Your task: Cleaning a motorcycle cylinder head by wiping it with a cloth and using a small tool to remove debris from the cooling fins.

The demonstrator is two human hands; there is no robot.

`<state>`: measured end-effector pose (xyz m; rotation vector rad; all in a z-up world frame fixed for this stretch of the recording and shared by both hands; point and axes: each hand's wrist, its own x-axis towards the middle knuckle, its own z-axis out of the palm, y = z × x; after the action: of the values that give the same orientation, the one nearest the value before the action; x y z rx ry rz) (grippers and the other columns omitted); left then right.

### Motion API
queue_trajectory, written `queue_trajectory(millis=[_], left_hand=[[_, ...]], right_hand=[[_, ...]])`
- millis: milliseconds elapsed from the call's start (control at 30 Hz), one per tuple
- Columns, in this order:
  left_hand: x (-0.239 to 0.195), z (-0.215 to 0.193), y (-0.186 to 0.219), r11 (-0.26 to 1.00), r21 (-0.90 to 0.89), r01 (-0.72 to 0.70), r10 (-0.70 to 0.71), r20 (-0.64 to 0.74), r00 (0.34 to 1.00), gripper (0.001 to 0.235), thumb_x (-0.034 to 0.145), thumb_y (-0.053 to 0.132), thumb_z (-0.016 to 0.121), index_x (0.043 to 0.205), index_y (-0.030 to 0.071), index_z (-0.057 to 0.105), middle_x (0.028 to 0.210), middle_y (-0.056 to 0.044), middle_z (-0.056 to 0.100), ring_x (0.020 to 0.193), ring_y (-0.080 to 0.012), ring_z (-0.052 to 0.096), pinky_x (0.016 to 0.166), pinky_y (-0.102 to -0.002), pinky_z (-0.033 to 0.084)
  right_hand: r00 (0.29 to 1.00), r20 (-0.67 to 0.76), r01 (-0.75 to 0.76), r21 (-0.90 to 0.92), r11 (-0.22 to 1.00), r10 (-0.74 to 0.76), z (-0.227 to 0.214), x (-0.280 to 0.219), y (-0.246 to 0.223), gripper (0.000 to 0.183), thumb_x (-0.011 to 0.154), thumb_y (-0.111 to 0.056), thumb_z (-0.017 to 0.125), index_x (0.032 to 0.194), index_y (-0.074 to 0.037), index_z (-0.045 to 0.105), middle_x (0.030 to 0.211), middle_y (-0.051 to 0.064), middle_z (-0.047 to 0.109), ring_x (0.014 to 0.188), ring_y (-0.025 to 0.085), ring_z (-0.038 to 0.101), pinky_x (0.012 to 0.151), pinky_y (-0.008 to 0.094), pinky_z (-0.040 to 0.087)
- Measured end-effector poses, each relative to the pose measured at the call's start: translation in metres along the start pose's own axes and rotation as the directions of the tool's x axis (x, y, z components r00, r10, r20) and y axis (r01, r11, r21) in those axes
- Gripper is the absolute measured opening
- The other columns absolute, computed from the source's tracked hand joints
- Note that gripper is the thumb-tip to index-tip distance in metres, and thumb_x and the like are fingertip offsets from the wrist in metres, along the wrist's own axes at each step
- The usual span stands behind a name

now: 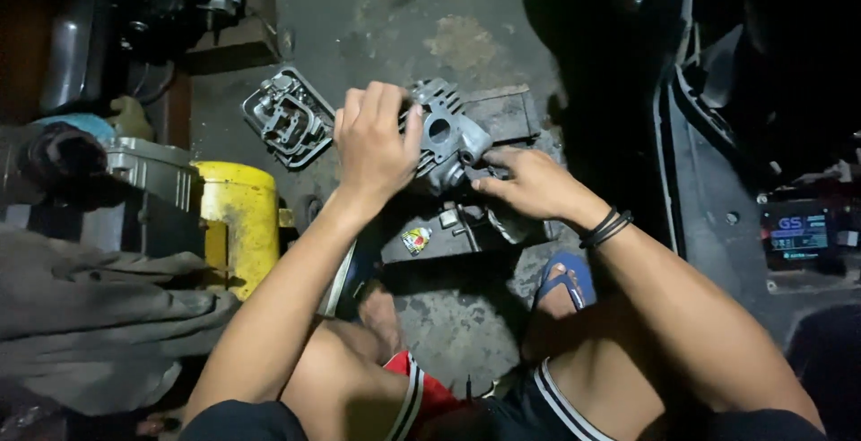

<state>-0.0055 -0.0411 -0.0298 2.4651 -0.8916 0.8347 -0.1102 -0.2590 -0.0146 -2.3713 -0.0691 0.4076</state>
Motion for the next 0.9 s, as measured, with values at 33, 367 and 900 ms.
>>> queue_trajectory(millis=[33, 367, 900], left_hand=[[0.0, 0.005, -0.003, 1.0, -0.004, -0.001, 0.001, 0.003, 1.0, 0.019, 0.096, 0.034, 0.062, 0.103, 0.017, 0.062, 0.09, -0.002, 0.054, 0.091, -0.026, 0.06, 0.074, -0.04, 0.048], [-0.001, 0.001, -0.007, 0.989, -0.137, -0.054, 0.051, -0.029, 0.998, 0.021, 0.104, 0.031, 0.056, 0.103, 0.011, 0.062, 0.09, -0.005, 0.054, 0.085, -0.0306, 0.062, 0.074, -0.039, 0.052], [-0.004, -0.011, -0.046, 0.973, -0.191, 0.125, -0.085, 0.208, 0.975, 0.056, 0.107, 0.066, 0.046, 0.115, 0.015, 0.067, 0.107, -0.006, 0.059, 0.101, -0.0349, 0.062, 0.088, -0.049, 0.046]], right_hand=[[1.0, 0.0, -0.005, 0.001, 1.0, 0.005, 0.001, 0.001, 0.004, 0.061, 0.094, -0.04, 0.065, 0.134, 0.007, 0.062, 0.13, 0.03, 0.065, 0.126, 0.046, 0.059, 0.107, 0.055, 0.044], [1.0, 0.031, 0.008, -0.325, 0.946, 0.003, -0.012, 0.006, -0.001, 0.05, 0.097, -0.042, 0.06, 0.126, -0.003, 0.07, 0.113, 0.021, 0.074, 0.109, 0.041, 0.069, 0.093, 0.052, 0.053], [0.992, -0.06, -0.123, -0.367, 0.922, 0.109, -0.048, -0.024, -0.009, 0.043, 0.095, -0.036, 0.067, 0.125, -0.007, 0.071, 0.099, 0.025, 0.076, 0.098, 0.043, 0.074, 0.085, 0.052, 0.058]])
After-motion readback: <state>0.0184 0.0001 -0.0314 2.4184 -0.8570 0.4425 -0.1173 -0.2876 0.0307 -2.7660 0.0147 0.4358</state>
